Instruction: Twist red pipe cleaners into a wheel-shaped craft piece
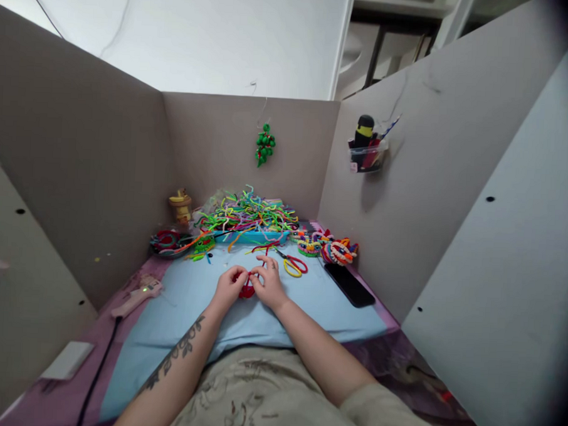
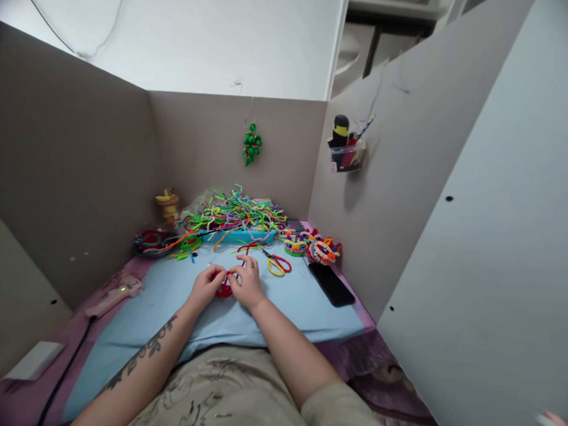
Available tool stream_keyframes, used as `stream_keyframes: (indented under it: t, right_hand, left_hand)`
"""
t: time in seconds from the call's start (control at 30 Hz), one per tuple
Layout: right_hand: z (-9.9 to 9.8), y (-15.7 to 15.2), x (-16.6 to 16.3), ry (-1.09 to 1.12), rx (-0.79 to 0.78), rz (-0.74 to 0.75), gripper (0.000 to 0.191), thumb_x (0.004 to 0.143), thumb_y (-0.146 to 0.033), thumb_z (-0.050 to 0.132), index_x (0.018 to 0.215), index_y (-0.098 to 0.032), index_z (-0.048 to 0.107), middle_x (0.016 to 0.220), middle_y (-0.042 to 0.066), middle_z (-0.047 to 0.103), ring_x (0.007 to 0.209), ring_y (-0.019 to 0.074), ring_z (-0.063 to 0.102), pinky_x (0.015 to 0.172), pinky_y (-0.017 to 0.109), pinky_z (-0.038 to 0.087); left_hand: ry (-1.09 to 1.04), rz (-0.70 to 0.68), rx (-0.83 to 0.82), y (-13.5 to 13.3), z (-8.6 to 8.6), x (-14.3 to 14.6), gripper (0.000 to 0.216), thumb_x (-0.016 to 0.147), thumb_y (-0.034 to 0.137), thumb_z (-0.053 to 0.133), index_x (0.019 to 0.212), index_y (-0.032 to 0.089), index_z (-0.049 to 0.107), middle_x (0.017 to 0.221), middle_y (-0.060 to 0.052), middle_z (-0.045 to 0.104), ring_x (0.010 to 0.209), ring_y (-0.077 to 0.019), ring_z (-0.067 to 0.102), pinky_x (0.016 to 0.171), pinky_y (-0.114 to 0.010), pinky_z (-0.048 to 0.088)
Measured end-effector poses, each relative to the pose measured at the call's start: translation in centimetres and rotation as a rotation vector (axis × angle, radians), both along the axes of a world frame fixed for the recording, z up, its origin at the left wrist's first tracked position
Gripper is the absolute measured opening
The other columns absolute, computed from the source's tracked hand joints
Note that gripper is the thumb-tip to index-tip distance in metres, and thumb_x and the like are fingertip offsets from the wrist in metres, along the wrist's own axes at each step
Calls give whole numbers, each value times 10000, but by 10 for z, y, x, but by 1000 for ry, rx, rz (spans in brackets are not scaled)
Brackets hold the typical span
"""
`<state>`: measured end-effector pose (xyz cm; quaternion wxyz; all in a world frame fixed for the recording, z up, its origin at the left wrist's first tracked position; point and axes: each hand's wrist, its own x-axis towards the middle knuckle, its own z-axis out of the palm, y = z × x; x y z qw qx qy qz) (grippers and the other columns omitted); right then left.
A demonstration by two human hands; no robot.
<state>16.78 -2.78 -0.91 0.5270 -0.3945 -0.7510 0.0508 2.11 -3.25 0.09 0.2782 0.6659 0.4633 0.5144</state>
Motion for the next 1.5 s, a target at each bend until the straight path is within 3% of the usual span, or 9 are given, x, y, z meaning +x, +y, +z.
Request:
stream_keyframes:
  t: [0.27,0.53,0.8,1.13,1.37,1.5]
  right_hand:
    - [0,1,0,44,-61,50,74,764,-144,574,750,-205,613,1153,75,498,1109,228,426,968,403,356]
    - [2,-2,1,26,10,44,220,768,-112,520,923,-218,635,1134,72,513,1107,219,433,956,393,363]
    - [4,-3,2,62,-9,31,175,810,-166,514,895,-219,656,1108,75,533,1086,225,450,944,401,374]
    - [7,-5,0,108,-39,17,18,760,-203,621,778,-201,621,1095,76,524,1081,219,456,965,393,366]
    - [5,-4,-3,80,-62,34,52,729,-242,671,725,-204,636,1122,77,513,1095,228,440,968,391,366]
    - [6,-4,-2,82,-77,50,50,737,-176,630,694,-200,623,1140,76,513,1106,230,437,974,399,357]
  left_hand:
    - [-55,-57,-67,0,0,2,157,735,302,517,657,167,536,537,48,481,507,-101,429,506,-212,353]
    - [-7,-33,-18,-2,-1,2,160,759,302,511,687,167,557,565,35,502,528,-108,449,518,-216,370]
    - [42,-1,33,-1,-1,2,199,783,335,510,714,166,588,581,25,546,537,-116,482,533,-225,389]
    - [100,79,129,-5,0,4,171,802,285,500,765,166,617,674,-1,625,616,-127,551,598,-229,429]
    - [94,113,116,-5,1,3,164,797,279,500,769,170,620,670,-5,637,610,-132,563,601,-243,451]
    - [53,89,171,-5,0,3,172,789,250,521,906,177,625,835,-37,657,682,-133,588,667,-264,489]
